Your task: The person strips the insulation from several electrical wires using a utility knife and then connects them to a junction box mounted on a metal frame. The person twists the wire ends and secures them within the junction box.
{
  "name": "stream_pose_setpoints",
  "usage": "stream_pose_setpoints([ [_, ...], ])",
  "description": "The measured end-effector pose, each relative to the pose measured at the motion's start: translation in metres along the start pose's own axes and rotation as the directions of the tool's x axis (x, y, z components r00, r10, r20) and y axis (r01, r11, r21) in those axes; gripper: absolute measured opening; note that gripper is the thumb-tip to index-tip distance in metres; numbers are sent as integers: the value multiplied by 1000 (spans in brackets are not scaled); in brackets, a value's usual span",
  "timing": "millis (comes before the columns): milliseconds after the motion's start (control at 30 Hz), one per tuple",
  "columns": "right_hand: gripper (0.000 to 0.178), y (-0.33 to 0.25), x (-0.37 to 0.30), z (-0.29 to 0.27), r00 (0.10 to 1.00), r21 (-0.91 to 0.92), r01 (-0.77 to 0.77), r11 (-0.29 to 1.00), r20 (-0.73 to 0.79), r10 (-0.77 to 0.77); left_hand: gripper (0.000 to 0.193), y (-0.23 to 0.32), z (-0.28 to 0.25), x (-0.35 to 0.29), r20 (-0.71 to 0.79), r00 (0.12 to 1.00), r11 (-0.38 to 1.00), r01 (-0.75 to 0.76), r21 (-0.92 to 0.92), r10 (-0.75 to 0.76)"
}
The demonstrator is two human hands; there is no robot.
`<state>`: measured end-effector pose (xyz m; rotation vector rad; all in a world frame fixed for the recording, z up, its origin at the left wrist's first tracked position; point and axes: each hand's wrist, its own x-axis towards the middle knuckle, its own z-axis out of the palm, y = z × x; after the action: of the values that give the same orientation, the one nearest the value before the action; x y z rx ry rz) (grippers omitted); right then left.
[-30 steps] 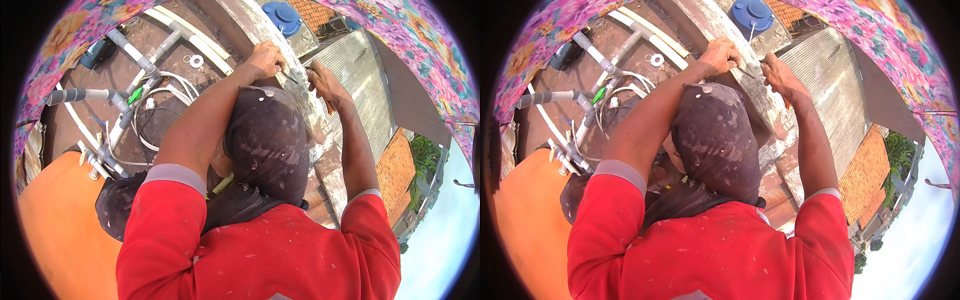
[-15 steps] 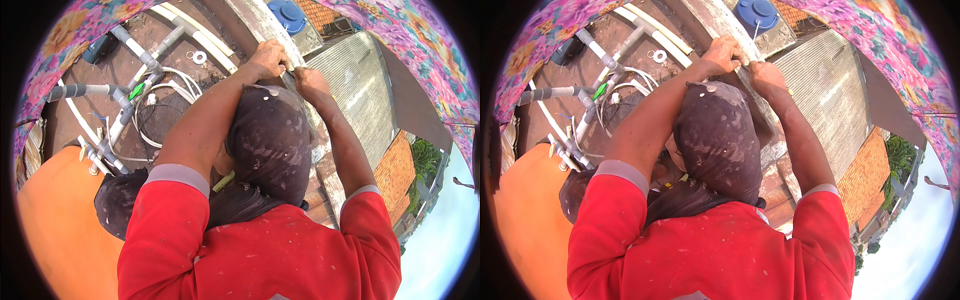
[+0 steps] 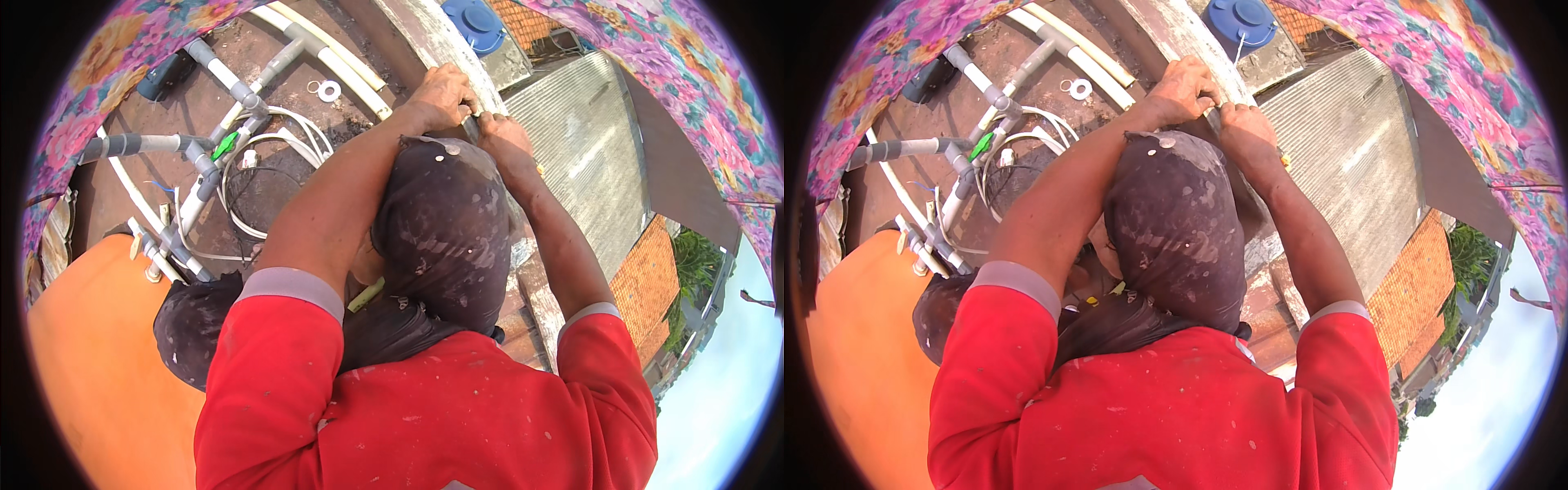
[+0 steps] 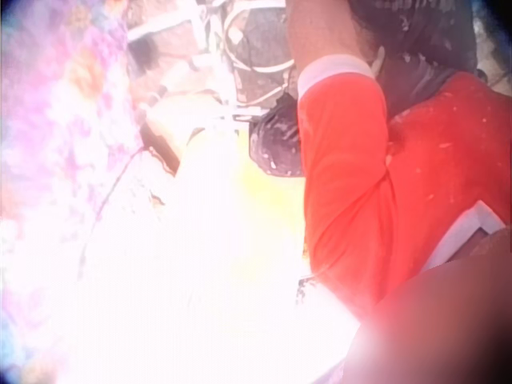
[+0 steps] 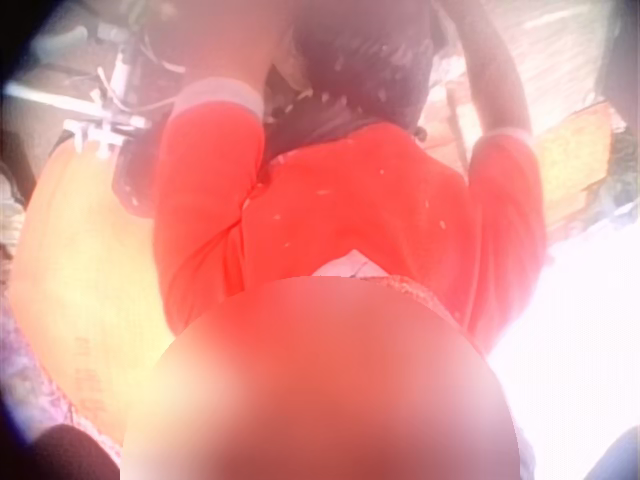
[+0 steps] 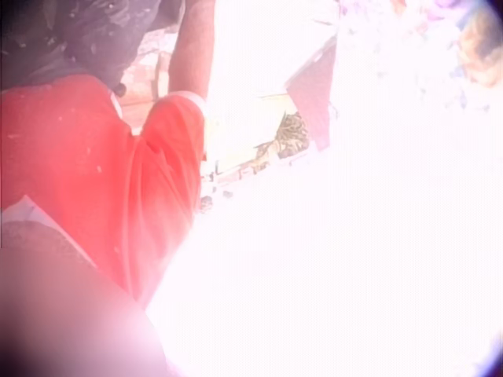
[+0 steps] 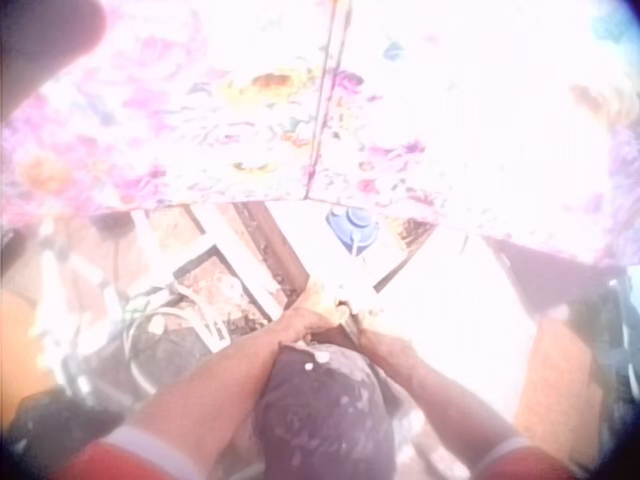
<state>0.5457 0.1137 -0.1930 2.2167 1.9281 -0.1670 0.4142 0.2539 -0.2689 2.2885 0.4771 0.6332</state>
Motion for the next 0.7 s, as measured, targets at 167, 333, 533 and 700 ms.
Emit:
stream_pose_setpoints([
  [167,23,-4,-2,4,999,-52,8,999,-31,-9,8,1,0,1,2,1000,1000,-10,21,10],
  [333,25,-7,-1,-10,993,39,-80,996,94,76,8,1,1,-2,-1,1000,1000,0,15,0],
  [533,26,-4,1,-4,992,67,-92,994,88,86,9,-1,1,-2,-27,999,999,-23,28,24],
  [700,25,-4,-4,2,996,76,-87,993,33,85,11,0,3,-4,-21,1000,1000,-19,15,19],
])
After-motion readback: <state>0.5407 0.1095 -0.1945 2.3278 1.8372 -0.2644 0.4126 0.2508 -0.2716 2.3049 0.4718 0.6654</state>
